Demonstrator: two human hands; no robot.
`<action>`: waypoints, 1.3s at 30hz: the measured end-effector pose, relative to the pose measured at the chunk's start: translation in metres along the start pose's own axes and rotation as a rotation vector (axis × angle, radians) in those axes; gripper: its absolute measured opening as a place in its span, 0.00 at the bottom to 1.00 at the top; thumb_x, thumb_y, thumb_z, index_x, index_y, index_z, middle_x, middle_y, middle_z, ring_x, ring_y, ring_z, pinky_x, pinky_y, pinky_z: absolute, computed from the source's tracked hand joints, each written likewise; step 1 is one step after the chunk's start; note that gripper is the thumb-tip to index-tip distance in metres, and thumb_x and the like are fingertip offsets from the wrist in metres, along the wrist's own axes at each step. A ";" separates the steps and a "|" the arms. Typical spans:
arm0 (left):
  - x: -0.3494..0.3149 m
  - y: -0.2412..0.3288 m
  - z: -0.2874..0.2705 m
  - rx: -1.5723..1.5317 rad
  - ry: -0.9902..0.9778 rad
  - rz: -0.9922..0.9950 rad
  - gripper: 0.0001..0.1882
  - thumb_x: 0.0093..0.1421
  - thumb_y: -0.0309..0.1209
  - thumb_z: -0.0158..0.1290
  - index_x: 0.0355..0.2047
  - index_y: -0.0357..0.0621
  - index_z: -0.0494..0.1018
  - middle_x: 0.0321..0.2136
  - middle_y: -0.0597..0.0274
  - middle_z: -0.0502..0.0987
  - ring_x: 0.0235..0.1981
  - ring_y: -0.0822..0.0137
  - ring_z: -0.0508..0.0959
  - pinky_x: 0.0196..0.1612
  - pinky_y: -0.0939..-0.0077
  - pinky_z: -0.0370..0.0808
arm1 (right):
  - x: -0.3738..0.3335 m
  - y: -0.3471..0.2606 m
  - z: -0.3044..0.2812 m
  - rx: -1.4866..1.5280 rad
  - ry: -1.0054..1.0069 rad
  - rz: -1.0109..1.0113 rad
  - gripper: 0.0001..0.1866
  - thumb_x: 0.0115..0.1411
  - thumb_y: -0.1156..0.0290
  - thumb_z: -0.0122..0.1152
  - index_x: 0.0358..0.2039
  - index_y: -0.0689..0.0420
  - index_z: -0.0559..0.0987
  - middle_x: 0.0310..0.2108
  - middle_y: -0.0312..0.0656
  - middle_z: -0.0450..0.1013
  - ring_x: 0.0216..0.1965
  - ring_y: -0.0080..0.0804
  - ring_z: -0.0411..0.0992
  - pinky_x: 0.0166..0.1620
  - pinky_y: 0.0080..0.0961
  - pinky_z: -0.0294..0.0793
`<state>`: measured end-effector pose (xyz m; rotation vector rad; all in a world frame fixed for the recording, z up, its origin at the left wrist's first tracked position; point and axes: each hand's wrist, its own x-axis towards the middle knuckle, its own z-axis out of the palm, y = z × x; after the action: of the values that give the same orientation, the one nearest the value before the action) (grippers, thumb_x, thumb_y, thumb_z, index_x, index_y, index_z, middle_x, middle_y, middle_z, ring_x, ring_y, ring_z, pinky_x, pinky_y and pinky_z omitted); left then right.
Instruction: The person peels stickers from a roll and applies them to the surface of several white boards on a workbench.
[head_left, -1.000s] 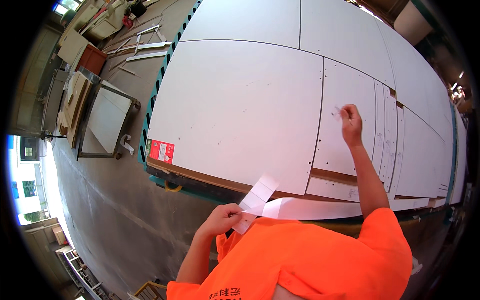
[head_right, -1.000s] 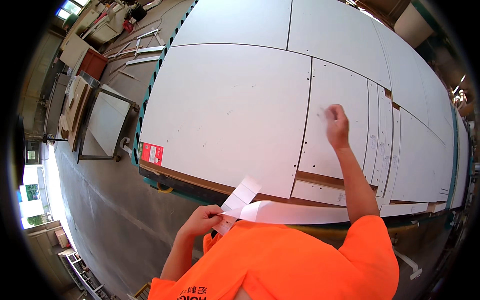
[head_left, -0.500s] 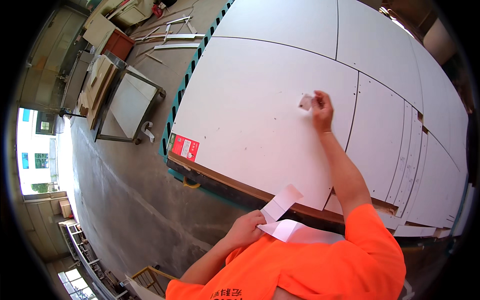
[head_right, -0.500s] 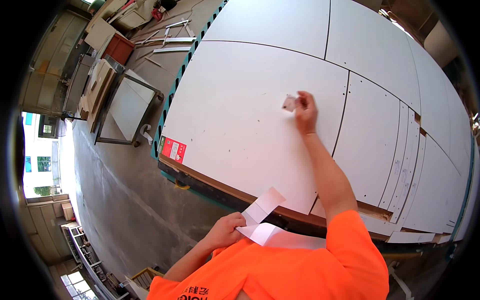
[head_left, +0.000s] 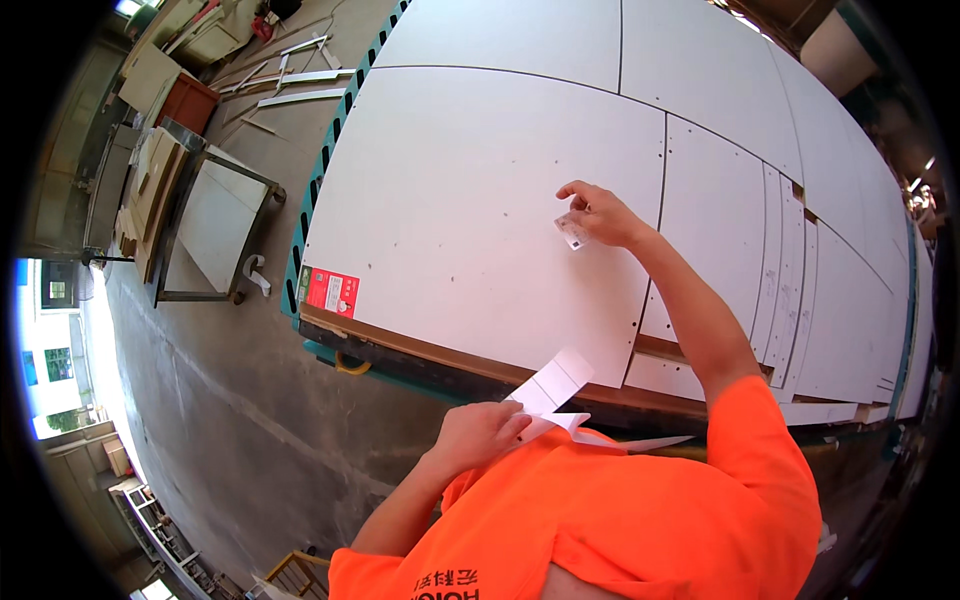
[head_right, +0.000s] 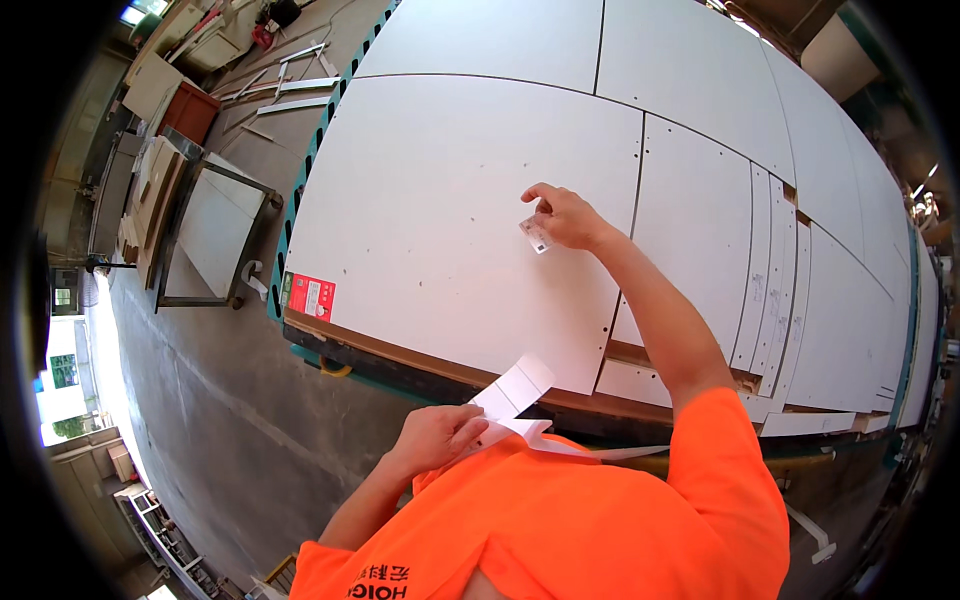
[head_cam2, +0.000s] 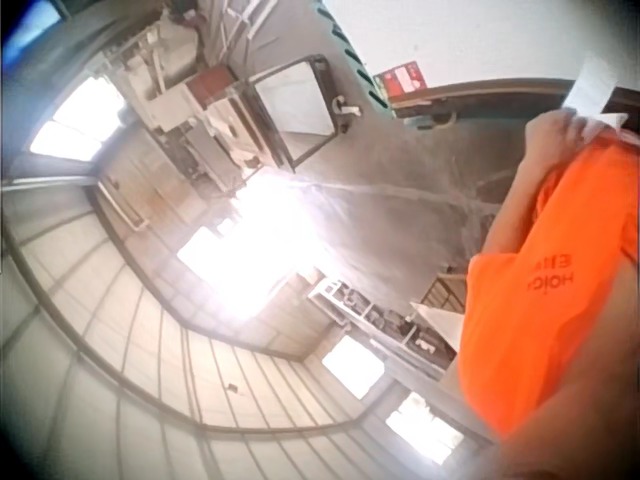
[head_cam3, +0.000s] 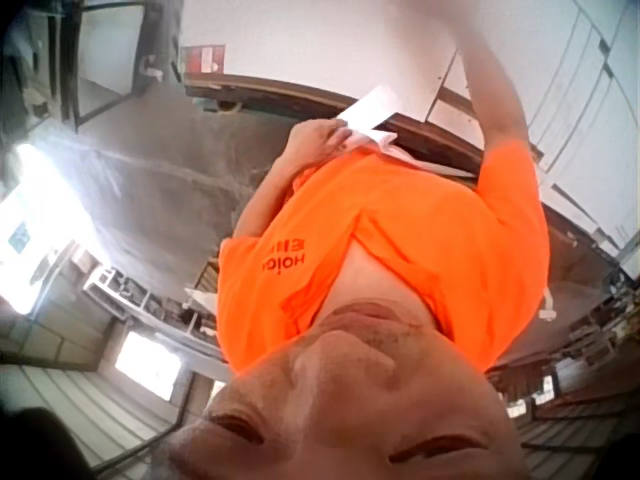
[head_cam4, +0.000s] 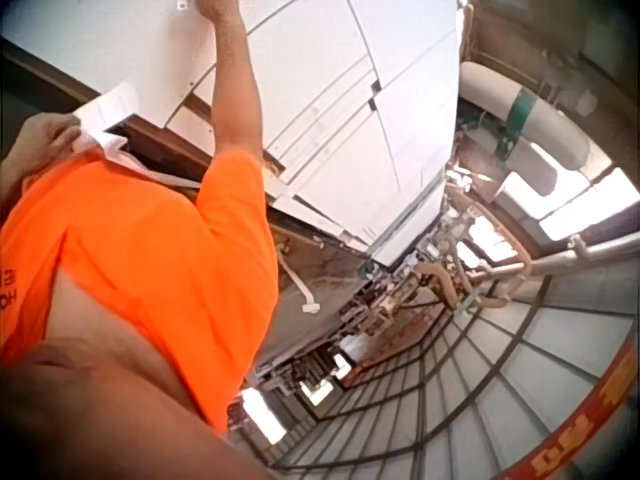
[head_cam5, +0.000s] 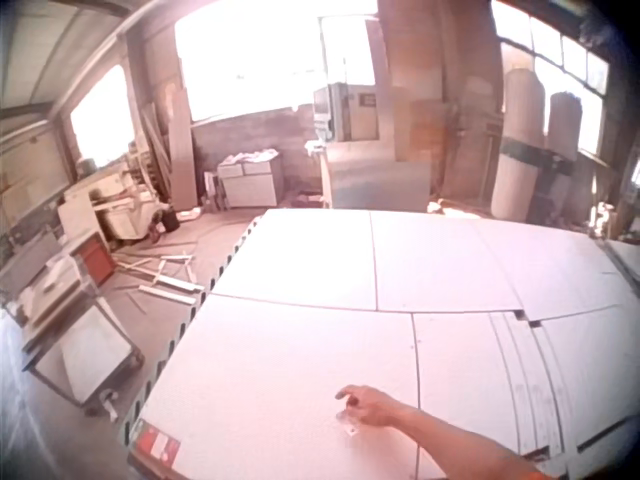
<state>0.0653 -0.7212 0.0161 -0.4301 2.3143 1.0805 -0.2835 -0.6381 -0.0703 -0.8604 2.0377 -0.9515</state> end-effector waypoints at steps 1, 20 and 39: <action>0.001 -0.002 0.000 0.000 0.015 0.032 0.14 0.60 0.41 0.49 0.37 0.46 0.76 0.32 0.57 0.78 0.30 0.55 0.78 0.33 0.67 0.74 | 0.004 -0.003 0.003 -0.167 0.042 -0.087 0.19 0.55 0.75 0.56 0.49 0.55 0.70 0.35 0.39 0.72 0.42 0.34 0.67 0.46 0.32 0.68; 0.007 -0.006 0.008 0.012 0.048 0.204 0.06 0.53 0.27 0.48 0.29 0.43 0.75 0.27 0.58 0.75 0.30 0.53 0.76 0.33 0.65 0.73 | -0.071 0.020 0.057 -0.831 0.087 -0.275 0.36 0.62 0.51 0.44 0.63 0.63 0.53 0.67 0.47 0.45 0.69 0.40 0.41 0.68 0.35 0.40; 0.042 0.011 0.000 -0.248 -0.023 0.037 0.11 0.54 0.31 0.51 0.32 0.36 0.75 0.20 0.55 0.76 0.24 0.64 0.77 0.30 0.70 0.72 | -0.226 -0.058 0.066 -0.139 -0.181 0.125 0.28 0.52 0.76 0.51 0.57 0.56 0.65 0.43 0.50 0.73 0.47 0.47 0.70 0.49 0.40 0.69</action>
<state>0.0269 -0.7164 -0.0025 -0.4666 2.1838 1.3907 -0.0970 -0.5113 0.0188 -0.8484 1.9923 -0.6465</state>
